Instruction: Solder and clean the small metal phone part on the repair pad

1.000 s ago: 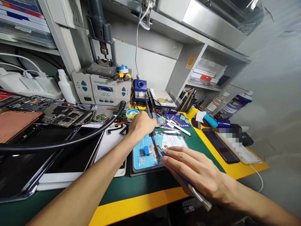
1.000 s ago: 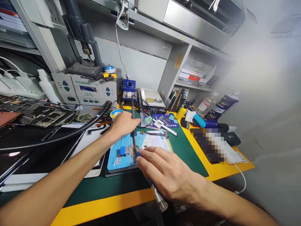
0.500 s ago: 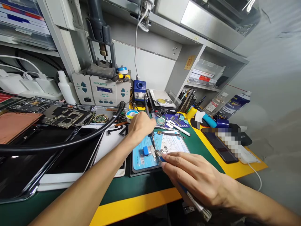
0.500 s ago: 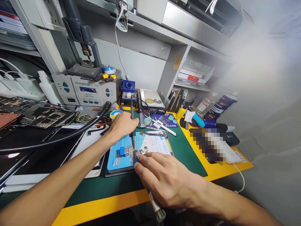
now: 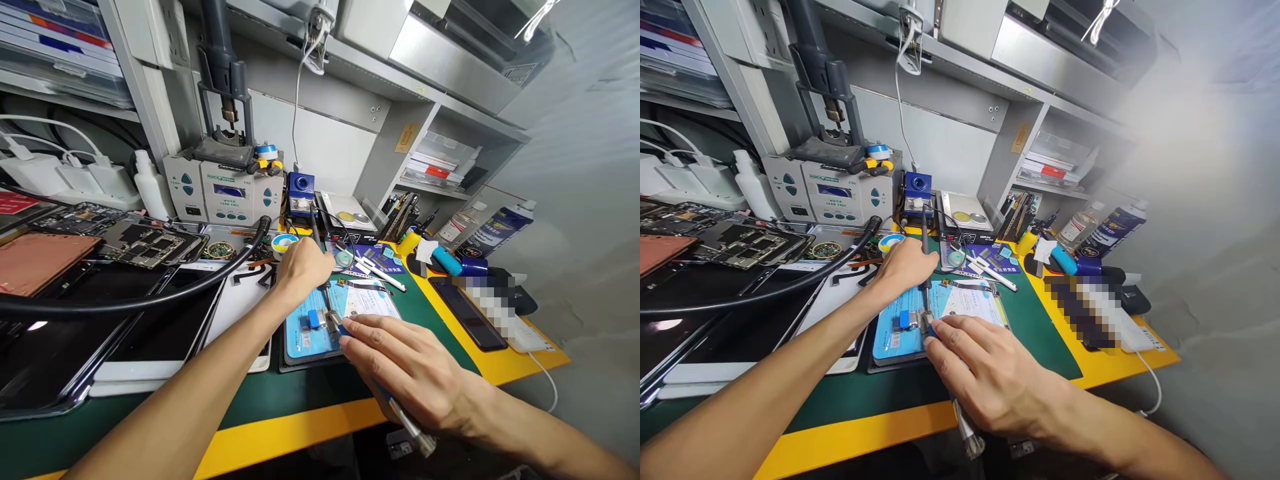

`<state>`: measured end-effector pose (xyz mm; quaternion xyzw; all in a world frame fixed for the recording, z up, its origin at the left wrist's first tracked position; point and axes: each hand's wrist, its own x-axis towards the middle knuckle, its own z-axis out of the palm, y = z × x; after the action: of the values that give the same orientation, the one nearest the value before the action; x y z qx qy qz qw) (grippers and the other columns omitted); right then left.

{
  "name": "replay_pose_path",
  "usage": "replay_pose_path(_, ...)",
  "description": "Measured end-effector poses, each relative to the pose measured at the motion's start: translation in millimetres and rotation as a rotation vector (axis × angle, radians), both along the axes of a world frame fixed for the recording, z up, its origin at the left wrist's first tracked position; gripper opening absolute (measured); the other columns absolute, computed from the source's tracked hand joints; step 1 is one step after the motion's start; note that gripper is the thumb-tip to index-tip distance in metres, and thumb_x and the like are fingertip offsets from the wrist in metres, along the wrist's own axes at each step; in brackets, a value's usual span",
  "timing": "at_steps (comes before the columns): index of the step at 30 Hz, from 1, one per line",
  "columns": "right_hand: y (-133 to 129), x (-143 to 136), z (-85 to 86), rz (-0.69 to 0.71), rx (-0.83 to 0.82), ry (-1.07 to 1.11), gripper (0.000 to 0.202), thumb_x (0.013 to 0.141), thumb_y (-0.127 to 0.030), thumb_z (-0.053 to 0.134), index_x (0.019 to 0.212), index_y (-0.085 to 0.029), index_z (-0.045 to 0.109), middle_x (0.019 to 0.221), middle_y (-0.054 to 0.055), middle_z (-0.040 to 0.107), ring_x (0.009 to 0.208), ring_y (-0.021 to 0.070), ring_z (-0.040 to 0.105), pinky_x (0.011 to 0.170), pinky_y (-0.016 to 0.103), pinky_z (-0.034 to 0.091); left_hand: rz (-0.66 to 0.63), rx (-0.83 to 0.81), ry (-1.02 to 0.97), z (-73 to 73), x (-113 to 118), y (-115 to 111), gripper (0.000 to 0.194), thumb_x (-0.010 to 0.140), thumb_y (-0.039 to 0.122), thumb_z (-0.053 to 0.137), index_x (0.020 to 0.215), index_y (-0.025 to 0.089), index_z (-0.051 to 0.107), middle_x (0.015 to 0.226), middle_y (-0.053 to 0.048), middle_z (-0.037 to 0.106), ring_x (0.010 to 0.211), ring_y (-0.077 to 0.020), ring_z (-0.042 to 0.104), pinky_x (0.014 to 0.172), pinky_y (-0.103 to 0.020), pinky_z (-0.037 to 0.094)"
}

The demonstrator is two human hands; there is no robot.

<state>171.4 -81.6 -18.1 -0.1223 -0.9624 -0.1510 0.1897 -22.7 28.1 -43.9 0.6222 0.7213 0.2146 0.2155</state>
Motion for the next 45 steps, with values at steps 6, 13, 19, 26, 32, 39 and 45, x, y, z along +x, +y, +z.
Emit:
replay_pose_path(6, -3, -1, 1.5, -0.010, -0.024, -0.021, 0.030, 0.097, -0.009, 0.044, 0.110, -0.004, 0.070, 0.111, 0.021, 0.077, 0.102, 0.0260, 0.075, 0.085, 0.037, 0.064, -0.013, -0.008, 0.012, 1.5, 0, -2, 0.029, 0.097, 0.044, 0.060, 0.100, 0.016, 0.067, 0.098, -0.005, 0.070, 0.089, -0.0176, 0.067, 0.082, -0.036, 0.057)
replay_pose_path(13, -4, -1, -3.9, -0.010, -0.028, 0.071, 0.027, 0.096, -0.007, 0.048, 0.113, -0.003, 0.069, 0.113, 0.021, 0.077, 0.108, 0.0280, 0.073, 0.090, 0.041, 0.063, -0.016, -0.001, 0.017, -1.1, 1, -1, 0.028, 0.097, 0.043, 0.061, 0.104, 0.016, 0.067, 0.103, -0.006, 0.069, 0.094, -0.0189, 0.068, 0.085, -0.038, 0.057)
replay_pose_path(19, -2, 1, 1.0, -0.044, -0.055, 0.028, 0.026, 0.098, -0.009, 0.049, 0.113, -0.005, 0.070, 0.113, 0.017, 0.077, 0.108, 0.0263, 0.073, 0.093, 0.039, 0.061, -0.021, 0.001, 0.012, -0.9, 0, -1, 0.030, 0.097, 0.044, 0.061, 0.105, 0.016, 0.067, 0.103, -0.006, 0.070, 0.093, -0.0188, 0.068, 0.084, -0.038, 0.057)
replay_pose_path(26, -4, 3, -2.5, -0.043, -0.035, 0.018, 0.031, 0.103, -0.012, 0.042, 0.112, -0.006, 0.071, 0.115, 0.016, 0.077, 0.104, 0.0264, 0.073, 0.087, 0.038, 0.062, -0.012, -0.001, 0.009, 1.0, 1, -2, 0.031, 0.097, 0.044, 0.060, 0.107, 0.015, 0.067, 0.104, -0.006, 0.069, 0.094, -0.0190, 0.068, 0.085, -0.039, 0.058)
replay_pose_path(32, -1, 5, -9.8, -0.008, -0.040, 0.087, 0.026, 0.096, -0.007, 0.053, 0.113, -0.004, 0.071, 0.119, 0.018, 0.075, 0.110, 0.0288, 0.071, 0.094, 0.041, 0.060, -0.011, -0.006, 0.020, -0.1, 2, -1, 0.030, 0.097, 0.043, 0.061, 0.108, 0.016, 0.066, 0.106, -0.006, 0.069, 0.095, -0.0193, 0.067, 0.085, -0.039, 0.057)
replay_pose_path(39, -5, 8, -13.6, -0.057, -0.092, 0.163, 0.023, 0.088, -0.003, 0.063, 0.109, -0.006, 0.072, 0.111, 0.016, 0.078, 0.103, 0.0246, 0.074, 0.093, 0.037, 0.061, -0.020, -0.017, 0.027, 0.5, 2, -1, 0.030, 0.097, 0.043, 0.061, 0.108, 0.015, 0.066, 0.105, -0.006, 0.069, 0.093, -0.0188, 0.067, 0.084, -0.039, 0.058)
replay_pose_path(45, 6, 5, -13.4, -0.040, -0.090, 0.241, 0.025, 0.082, 0.002, 0.068, 0.104, -0.007, 0.073, 0.103, 0.016, 0.079, 0.097, 0.0232, 0.075, 0.089, 0.035, 0.063, -0.015, -0.016, 0.034, -0.3, 2, 0, 0.030, 0.097, 0.043, 0.061, 0.107, 0.016, 0.066, 0.104, -0.006, 0.069, 0.094, -0.0190, 0.067, 0.083, -0.038, 0.058)
